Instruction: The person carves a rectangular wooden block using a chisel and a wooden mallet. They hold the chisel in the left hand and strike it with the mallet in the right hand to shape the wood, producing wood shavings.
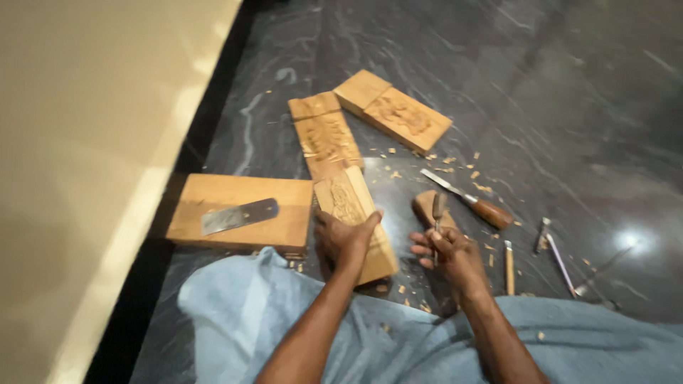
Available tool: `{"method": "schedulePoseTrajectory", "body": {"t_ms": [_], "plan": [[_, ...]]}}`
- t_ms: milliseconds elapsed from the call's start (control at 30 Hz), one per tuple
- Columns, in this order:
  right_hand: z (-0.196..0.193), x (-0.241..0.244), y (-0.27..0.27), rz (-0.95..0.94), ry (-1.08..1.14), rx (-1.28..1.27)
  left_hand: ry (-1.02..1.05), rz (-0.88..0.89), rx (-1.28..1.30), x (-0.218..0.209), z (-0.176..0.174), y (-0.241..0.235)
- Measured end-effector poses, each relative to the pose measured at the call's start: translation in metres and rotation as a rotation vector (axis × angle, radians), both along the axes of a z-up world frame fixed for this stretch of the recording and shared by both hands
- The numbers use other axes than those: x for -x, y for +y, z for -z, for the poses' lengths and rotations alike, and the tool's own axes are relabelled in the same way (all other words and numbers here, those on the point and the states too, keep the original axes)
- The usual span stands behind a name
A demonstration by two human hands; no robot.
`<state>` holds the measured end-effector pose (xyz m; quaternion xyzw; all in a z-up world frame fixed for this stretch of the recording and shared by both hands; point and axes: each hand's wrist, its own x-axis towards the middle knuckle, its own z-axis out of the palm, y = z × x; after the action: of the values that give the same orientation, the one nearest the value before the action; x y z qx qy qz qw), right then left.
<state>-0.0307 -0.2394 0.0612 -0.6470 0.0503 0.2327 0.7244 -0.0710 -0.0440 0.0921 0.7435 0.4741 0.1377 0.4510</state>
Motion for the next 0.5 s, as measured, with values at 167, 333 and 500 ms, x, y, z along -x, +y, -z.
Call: {"method": "schedulePoseTrajectory", "body": {"t_ms": [167,333,500], "plan": [[0.007,0.009,0.012,-0.021,-0.074,0.151,0.035,-0.097,0.148,-0.008,0.01,-0.001],[0.001,0.006,0.014,0.05,-0.257,0.365,0.213,-0.021,0.388,0.011,0.032,-0.046],[0.002,-0.021,0.027,-0.083,-0.466,0.55,-0.385,0.063,0.739,0.036,0.038,-0.101]]}}
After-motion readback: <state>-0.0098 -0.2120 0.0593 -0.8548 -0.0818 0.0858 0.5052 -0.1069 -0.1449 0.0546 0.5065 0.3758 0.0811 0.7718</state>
